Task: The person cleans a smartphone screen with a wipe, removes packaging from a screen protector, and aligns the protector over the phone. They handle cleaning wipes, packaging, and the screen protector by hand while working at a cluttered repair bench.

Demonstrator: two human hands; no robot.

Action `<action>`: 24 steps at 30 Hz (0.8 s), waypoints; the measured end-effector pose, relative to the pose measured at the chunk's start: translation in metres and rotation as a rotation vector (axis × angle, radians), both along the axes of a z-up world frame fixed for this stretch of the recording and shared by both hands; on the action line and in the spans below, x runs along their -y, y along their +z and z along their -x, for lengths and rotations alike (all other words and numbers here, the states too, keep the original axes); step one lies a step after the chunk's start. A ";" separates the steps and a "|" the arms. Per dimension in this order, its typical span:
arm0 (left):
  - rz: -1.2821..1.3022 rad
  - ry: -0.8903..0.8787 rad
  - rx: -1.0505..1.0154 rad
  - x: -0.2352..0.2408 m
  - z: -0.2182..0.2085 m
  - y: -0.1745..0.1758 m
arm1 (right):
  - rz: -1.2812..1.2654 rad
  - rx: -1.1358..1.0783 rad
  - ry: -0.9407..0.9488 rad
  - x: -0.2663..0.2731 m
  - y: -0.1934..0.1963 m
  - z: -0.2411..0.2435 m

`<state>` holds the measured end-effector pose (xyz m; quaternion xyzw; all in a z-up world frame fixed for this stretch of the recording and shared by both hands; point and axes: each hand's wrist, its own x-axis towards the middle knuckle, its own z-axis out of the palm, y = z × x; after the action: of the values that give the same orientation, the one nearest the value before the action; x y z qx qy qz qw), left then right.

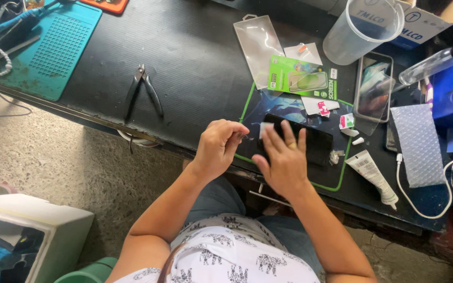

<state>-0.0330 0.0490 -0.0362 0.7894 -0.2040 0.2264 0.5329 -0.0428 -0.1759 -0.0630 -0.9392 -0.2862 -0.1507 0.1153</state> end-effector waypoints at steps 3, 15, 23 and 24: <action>-0.020 0.037 0.030 -0.009 0.000 -0.003 | 0.042 0.002 0.010 0.011 0.009 0.014; -0.052 0.007 0.145 0.022 -0.004 0.002 | -0.019 -0.010 0.006 0.005 0.007 0.016; -0.012 0.045 0.112 0.019 -0.007 -0.007 | 0.039 0.064 -0.291 0.081 0.011 0.025; -0.023 0.059 0.124 0.016 -0.005 -0.008 | 0.054 0.066 -0.306 0.078 0.011 0.023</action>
<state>-0.0277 0.0332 -0.0439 0.7854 -0.2160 0.2882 0.5034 -0.0656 -0.2535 -0.0516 -0.9691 -0.1472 -0.1896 0.0562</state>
